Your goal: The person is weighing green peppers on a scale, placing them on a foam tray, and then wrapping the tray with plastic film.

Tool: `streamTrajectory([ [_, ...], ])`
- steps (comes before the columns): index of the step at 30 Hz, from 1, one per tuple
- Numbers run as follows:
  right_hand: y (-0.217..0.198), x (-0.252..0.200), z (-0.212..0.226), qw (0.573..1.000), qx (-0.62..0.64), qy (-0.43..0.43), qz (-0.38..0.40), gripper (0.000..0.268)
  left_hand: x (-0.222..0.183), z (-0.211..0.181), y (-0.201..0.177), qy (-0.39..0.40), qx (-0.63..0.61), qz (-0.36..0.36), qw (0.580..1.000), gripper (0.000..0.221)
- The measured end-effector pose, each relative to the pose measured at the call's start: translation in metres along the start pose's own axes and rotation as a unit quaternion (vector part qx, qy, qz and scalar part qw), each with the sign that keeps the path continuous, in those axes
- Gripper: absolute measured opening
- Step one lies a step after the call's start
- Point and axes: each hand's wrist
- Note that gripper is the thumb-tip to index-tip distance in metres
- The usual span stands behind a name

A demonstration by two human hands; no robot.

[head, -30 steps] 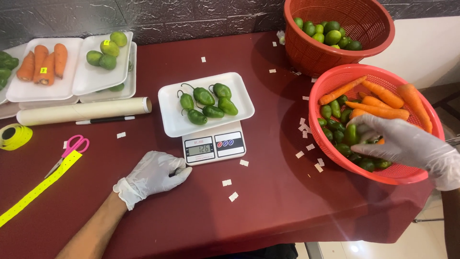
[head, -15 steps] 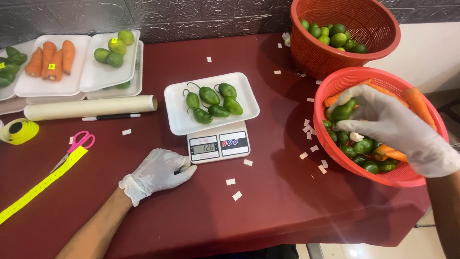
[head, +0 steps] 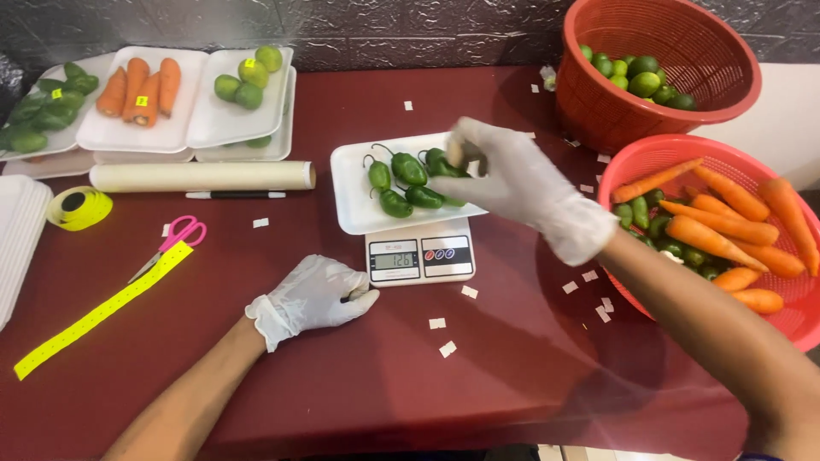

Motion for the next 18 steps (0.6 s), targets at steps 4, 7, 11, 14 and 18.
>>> streamTrajectory([
  [4,0.032,0.032,0.025,0.999,-0.001,0.037,0.040,0.051,0.000,0.002,0.001,-0.003,-0.006,-0.007,1.000,0.042],
  [7,0.042,0.049,0.046,0.991,-0.071,0.070,0.084,0.055,-0.001,0.004,0.004,0.007,-0.002,-0.013,1.000,0.042],
  [11,0.094,0.088,0.025,0.987,-0.120,0.047,0.097,0.050,-0.001,0.003,0.001,0.016,0.000,-0.003,1.000,0.041],
  [14,0.125,0.094,0.013,0.972,-0.226,-0.008,0.060,0.053,-0.001,0.003,0.000,0.018,-0.012,-0.003,1.000,0.041],
  [18,0.159,0.097,0.004,0.953,-0.295,-0.065,0.021,0.048,0.000,0.003,0.000,0.017,-0.012,-0.002,1.000,0.041],
])
Point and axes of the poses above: each hand's wrist, its own x-axis towards the middle knuckle, its own y-axis out of the palm, z = x × y, and after that the axes turned 7 degrees about -x, right-handed
